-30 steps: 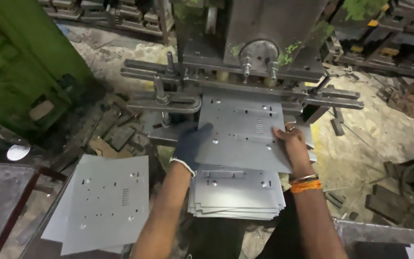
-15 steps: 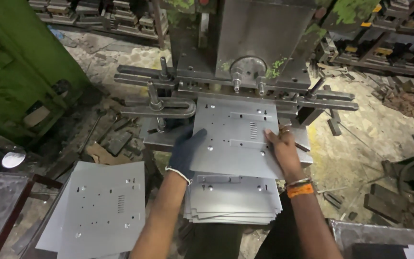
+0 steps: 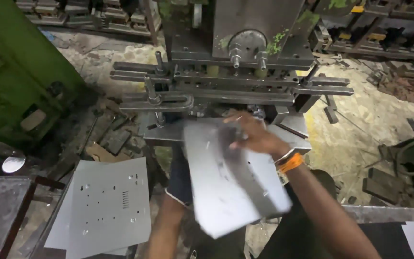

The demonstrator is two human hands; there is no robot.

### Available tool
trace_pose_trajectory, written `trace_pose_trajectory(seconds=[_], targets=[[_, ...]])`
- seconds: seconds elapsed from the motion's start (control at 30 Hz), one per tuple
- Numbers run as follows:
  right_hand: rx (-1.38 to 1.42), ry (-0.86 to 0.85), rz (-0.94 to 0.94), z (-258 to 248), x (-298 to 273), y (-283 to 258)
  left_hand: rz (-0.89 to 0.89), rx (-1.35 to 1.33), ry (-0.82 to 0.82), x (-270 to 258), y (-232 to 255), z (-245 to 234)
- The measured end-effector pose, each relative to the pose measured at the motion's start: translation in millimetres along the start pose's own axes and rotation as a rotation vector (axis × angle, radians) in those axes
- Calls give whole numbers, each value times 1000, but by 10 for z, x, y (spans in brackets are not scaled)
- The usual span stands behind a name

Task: The recorder is organizing and stacking processed metal plates at a manual workstation in a factory environment.

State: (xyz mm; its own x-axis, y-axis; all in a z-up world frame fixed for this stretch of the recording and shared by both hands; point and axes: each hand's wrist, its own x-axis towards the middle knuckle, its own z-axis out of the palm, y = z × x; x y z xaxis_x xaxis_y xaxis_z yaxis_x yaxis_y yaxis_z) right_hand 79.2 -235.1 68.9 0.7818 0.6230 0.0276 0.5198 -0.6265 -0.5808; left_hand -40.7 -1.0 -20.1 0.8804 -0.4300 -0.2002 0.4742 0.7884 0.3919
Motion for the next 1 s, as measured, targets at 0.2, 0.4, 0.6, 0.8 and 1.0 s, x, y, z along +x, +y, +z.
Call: trace_pose_trajectory(seconds=[0.2, 0.4, 0.6, 0.8, 1.0], targets=[[-327, -117, 177, 312, -258, -369, -59, 111, 56, -115, -60, 2], [-324, 346, 448, 7, -827, -111, 43, 525, 9, -44, 206, 589], [968, 563, 642, -135, -850, 253, 187, 487, 40, 674, 502, 485], [1165, 577, 393, -46, -579, 177, 305, 571, 21, 1572, 742, -422], [1081, 667, 586, -53, -571, 100, 271, 588, 211, 1571, 748, -412]])
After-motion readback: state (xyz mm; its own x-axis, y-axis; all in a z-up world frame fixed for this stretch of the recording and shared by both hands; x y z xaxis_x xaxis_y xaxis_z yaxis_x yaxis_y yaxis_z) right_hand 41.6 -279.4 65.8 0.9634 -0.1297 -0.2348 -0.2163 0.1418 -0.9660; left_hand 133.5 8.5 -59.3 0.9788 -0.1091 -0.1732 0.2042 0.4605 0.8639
